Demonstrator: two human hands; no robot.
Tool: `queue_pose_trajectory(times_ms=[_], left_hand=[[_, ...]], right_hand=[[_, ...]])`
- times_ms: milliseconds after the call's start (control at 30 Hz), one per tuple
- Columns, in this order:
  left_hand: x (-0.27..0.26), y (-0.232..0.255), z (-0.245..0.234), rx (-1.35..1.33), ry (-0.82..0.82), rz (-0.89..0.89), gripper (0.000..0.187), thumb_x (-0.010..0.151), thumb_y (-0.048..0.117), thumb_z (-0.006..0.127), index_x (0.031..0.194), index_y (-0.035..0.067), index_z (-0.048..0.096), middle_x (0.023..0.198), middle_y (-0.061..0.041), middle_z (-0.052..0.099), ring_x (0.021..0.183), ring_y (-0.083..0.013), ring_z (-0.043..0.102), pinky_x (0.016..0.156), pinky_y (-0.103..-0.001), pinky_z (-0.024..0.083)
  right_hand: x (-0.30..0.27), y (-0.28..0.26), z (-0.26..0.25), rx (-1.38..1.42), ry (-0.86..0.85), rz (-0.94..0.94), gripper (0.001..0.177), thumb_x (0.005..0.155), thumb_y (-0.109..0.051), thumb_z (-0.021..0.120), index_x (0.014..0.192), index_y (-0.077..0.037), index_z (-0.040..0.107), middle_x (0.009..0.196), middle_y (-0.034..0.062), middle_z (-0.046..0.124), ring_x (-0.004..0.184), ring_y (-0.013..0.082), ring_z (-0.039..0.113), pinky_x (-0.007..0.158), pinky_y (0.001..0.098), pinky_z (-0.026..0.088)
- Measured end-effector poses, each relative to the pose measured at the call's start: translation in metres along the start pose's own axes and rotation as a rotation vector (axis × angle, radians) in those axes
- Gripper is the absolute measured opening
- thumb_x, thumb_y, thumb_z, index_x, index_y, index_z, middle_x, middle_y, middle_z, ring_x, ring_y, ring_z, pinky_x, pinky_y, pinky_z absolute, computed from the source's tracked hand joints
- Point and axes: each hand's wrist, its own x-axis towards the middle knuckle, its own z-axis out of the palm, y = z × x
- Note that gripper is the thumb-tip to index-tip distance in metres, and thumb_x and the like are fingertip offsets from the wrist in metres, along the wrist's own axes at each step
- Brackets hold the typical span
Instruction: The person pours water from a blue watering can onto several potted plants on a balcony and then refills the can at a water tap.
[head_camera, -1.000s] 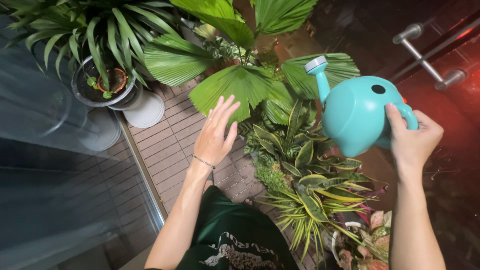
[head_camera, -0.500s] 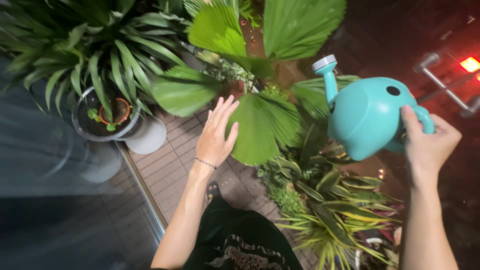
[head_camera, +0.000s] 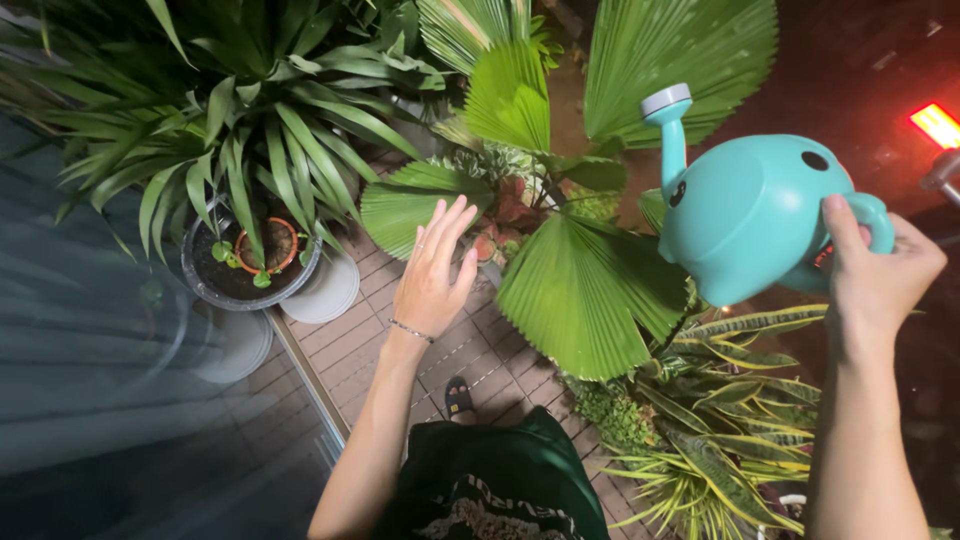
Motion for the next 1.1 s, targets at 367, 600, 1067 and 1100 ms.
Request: queue_pose_trajectory(times_ms=[367,600,1067,1100], left_hand=[[0.002,-0.017,-0.011,0.037,-0.048,-0.044,0.059,0.100,0.021,0.063,0.155,0.012,0.045,0.166,-0.012,0.039,0.157,-0.0386,0.031,0.124,-0.059,0.029],[0.017,-0.025,-0.018,0.098,-0.058,-0.053,0.064,0.101,0.024,0.063,0.159,0.014,0.039,0.167,-0.011,0.036,0.157,-0.0377,0.029,0.125,-0.057,0.027],[0.077,-0.044,0.000,0.092,-0.077,-0.001,0.063,0.102,0.028,0.063,0.159,0.016,0.040,0.169,-0.010,0.033,0.158,-0.0353,0.027,0.127,-0.057,0.024],[0.080,-0.044,0.001,0.086,-0.084,0.006,0.063,0.102,0.028,0.064,0.159,0.016,0.040,0.169,-0.010,0.033,0.158,-0.0353,0.027,0.127,-0.057,0.024]], right_hand=[[0.053,-0.005,0.046,-0.030,-0.132,-0.052,0.031,0.102,-0.017,0.083,0.081,-0.008,0.061,0.079,-0.0050,0.063,0.066,0.0012,0.054,0.062,0.0180,0.041],[0.100,0.045,0.052,-0.095,-0.274,-0.072,0.034,0.102,-0.018,0.084,0.082,-0.006,0.059,0.082,-0.0030,0.064,0.069,0.0027,0.055,0.066,0.0195,0.044],[0.118,-0.025,0.090,-0.544,-0.443,-0.274,0.041,0.099,-0.036,0.088,0.088,0.001,0.072,0.070,0.0031,0.064,0.070,0.0069,0.056,0.065,0.0276,0.047],[0.116,-0.032,0.094,-0.544,-0.452,-0.275,0.040,0.099,-0.037,0.088,0.092,-0.001,0.074,0.071,0.0020,0.065,0.071,0.0066,0.057,0.066,0.0283,0.048]])
